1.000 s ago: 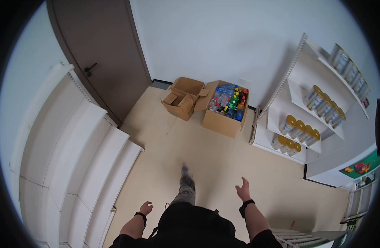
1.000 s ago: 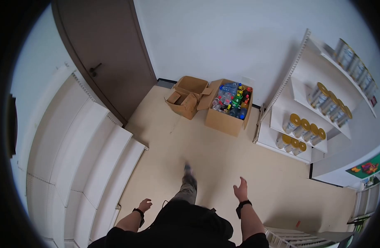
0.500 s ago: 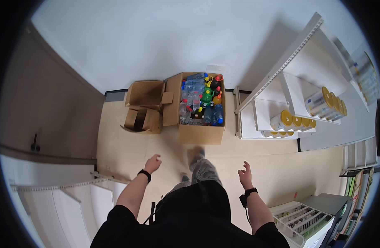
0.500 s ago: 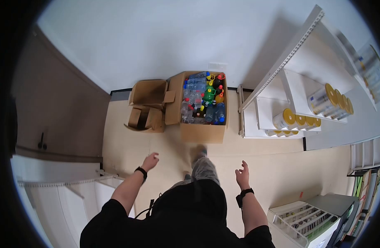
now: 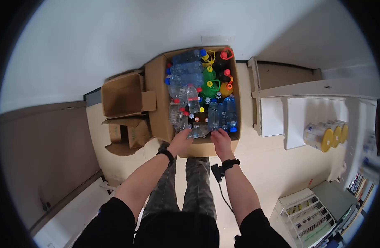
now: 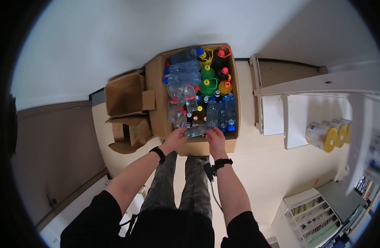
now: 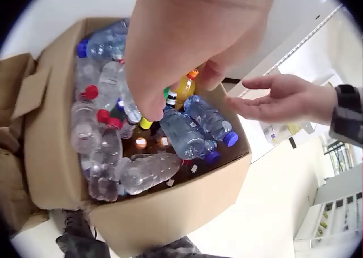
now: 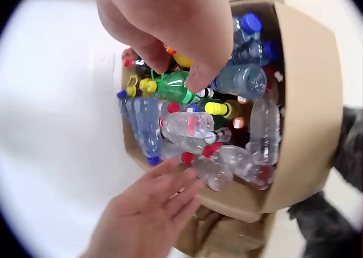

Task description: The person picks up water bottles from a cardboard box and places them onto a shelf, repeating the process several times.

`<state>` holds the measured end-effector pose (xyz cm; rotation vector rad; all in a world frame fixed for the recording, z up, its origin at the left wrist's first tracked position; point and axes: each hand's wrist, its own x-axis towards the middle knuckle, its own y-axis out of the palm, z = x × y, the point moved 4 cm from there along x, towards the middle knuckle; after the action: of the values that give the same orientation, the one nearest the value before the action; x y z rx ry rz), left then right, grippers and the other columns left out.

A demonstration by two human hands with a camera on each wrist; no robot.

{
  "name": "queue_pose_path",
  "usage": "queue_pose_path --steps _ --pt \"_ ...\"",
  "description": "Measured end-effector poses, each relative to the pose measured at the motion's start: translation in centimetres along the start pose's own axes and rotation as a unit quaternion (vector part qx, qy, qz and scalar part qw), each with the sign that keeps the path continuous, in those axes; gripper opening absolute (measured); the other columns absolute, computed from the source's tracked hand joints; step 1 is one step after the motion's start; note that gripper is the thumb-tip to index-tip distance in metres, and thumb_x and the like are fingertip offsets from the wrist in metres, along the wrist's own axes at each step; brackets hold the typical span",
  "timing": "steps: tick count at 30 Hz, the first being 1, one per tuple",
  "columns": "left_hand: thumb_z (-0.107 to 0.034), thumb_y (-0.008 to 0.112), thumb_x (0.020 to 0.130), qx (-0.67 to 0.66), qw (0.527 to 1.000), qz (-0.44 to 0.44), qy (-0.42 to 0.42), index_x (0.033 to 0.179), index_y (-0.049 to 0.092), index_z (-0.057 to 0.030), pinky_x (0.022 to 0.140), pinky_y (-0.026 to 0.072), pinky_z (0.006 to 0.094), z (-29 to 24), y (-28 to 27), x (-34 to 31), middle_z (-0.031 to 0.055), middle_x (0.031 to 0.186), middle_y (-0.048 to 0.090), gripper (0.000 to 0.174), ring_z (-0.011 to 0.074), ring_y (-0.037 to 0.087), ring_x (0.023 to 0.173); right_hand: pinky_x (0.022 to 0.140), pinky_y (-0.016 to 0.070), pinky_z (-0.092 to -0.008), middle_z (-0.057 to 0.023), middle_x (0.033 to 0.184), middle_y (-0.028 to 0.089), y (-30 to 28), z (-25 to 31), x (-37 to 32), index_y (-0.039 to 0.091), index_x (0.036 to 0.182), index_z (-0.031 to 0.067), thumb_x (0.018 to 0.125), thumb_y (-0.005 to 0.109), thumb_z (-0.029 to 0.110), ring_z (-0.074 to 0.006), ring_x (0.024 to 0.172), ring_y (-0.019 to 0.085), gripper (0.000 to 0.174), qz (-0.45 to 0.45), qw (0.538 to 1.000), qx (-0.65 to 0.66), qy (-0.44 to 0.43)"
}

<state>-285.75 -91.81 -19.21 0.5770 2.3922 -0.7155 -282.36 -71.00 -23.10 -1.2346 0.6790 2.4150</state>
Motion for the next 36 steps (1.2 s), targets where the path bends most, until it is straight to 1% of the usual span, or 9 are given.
queue_pose_path --steps 4,8,10,15,17,23,27,30,36 --pt "-0.02 0.061 0.078 0.014 1.0 0.012 0.012 0.123 0.046 0.0046 0.092 0.0438 0.0418 1.7 4.6 11.5 0.0262 0.116 0.057 0.053 0.0378 0.055 0.109 0.09 0.0451 -0.0305 -0.0091 0.103 0.057 -0.7 -1.3 11.1 0.051 0.115 0.0046 0.086 0.067 0.031 -0.0217 0.099 0.055 0.043 -0.065 0.919 0.386 0.035" --pt "-0.023 0.068 0.078 0.036 0.994 0.066 -0.08 0.129 0.043 0.0026 0.088 0.0458 0.0332 2.7 7.9 17.2 0.0189 0.115 0.06 0.062 0.0276 0.059 0.107 0.093 0.0436 -0.0302 -0.0107 0.11 0.054 -1.0 -0.2 16.4 0.052 0.115 0.0046 0.075 0.068 0.057 -0.021 0.1 0.05 0.068 -0.156 0.861 0.485 0.013" --pt "-0.029 0.068 0.074 -0.035 0.993 0.051 -0.1 0.121 0.047 0.0031 0.09 0.0453 0.0416 4.2 9.8 18.6 0.0253 0.113 0.058 0.061 0.038 0.057 0.105 0.093 0.0436 -0.0296 -0.0113 0.12 0.047 -2.3 -1.5 19.2 0.048 0.12 0.0054 0.073 0.062 0.068 -0.0213 0.102 0.049 0.08 -0.154 0.899 0.409 0.024" --pt "-0.04 0.076 0.066 0.006 0.988 -0.025 -0.152 0.118 0.047 0.0028 0.087 0.0464 0.0434 6.9 12.4 21.9 0.0274 0.106 0.058 0.073 0.0423 0.055 0.103 0.087 0.0502 -0.0327 -0.0113 0.098 0.057 -0.4 -0.4 20.9 0.045 0.118 0.0065 0.079 0.064 0.056 -0.0236 0.095 0.056 0.065 -0.351 0.749 0.559 0.064" --pt "-0.039 0.074 0.067 0.037 0.986 -0.042 -0.156 0.114 0.05 0.0003 0.085 0.0474 0.0435 6.6 12.6 22.2 0.0279 0.104 0.059 0.066 0.0424 0.056 0.101 0.085 0.0507 -0.0317 -0.0109 0.097 0.057 -0.5 -0.7 19.9 0.048 0.113 0.0063 0.078 0.064 0.058 -0.0225 0.093 0.057 0.064 -0.335 0.762 0.55 0.06" --pt "-0.037 0.072 0.072 0.01 0.99 -0.069 -0.127 0.114 0.052 -0.0029 0.081 0.0494 0.0405 3.1 9.2 16.5 0.0222 0.101 0.065 0.058 0.0376 0.062 0.098 0.074 0.0484 -0.0276 -0.006 0.095 0.058 2.4 -0.5 12.0 0.057 0.101 0.0097 0.075 0.068 0.055 -0.0172 0.083 0.055 0.054 -0.221 0.805 0.549 0.051" --pt "-0.021 0.077 0.07 -0.071 0.996 0.006 0.052 0.124 0.047 -0.0032 0.089 0.0455 0.0352 3.0 4.7 10.0 0.0154 0.112 0.062 0.064 0.0256 0.06 0.105 0.099 0.0362 -0.0376 -0.0057 0.118 0.053 5.1 2.1 2.3 0.049 0.123 0.0125 0.081 0.053 0.06 -0.0222 0.11 0.049 0.063 -0.063 0.875 0.48 0.028" --pt "-0.008 0.076 0.07 -0.207 0.967 0.146 0.003 0.133 0.037 0.0008 0.094 0.0423 0.032 -1.4 -0.6 3.7 0.012 0.122 0.055 0.075 0.021 0.054 0.113 0.105 0.0316 -0.0437 -0.0078 0.132 0.048 4.9 4.1 -6.4 0.041 0.134 0.0114 0.081 0.052 0.058 -0.0272 0.125 0.042 0.071 0.076 0.897 0.434 -0.037" --pt "-0.008 0.081 0.069 -0.103 0.934 0.308 0.148 0.135 0.032 0.0019 0.102 0.0369 0.0334 -15.2 -7.3 -7.1 0.0099 0.129 0.049 0.083 0.0188 0.048 0.119 0.093 0.0466 -0.0403 -0.0071 0.119 0.055 2.6 5.6 -23.9 0.04 0.133 0.0072 0.081 0.063 0.044 -0.0226 0.105 0.057 0.068 0.124 0.899 0.38 -0.178"
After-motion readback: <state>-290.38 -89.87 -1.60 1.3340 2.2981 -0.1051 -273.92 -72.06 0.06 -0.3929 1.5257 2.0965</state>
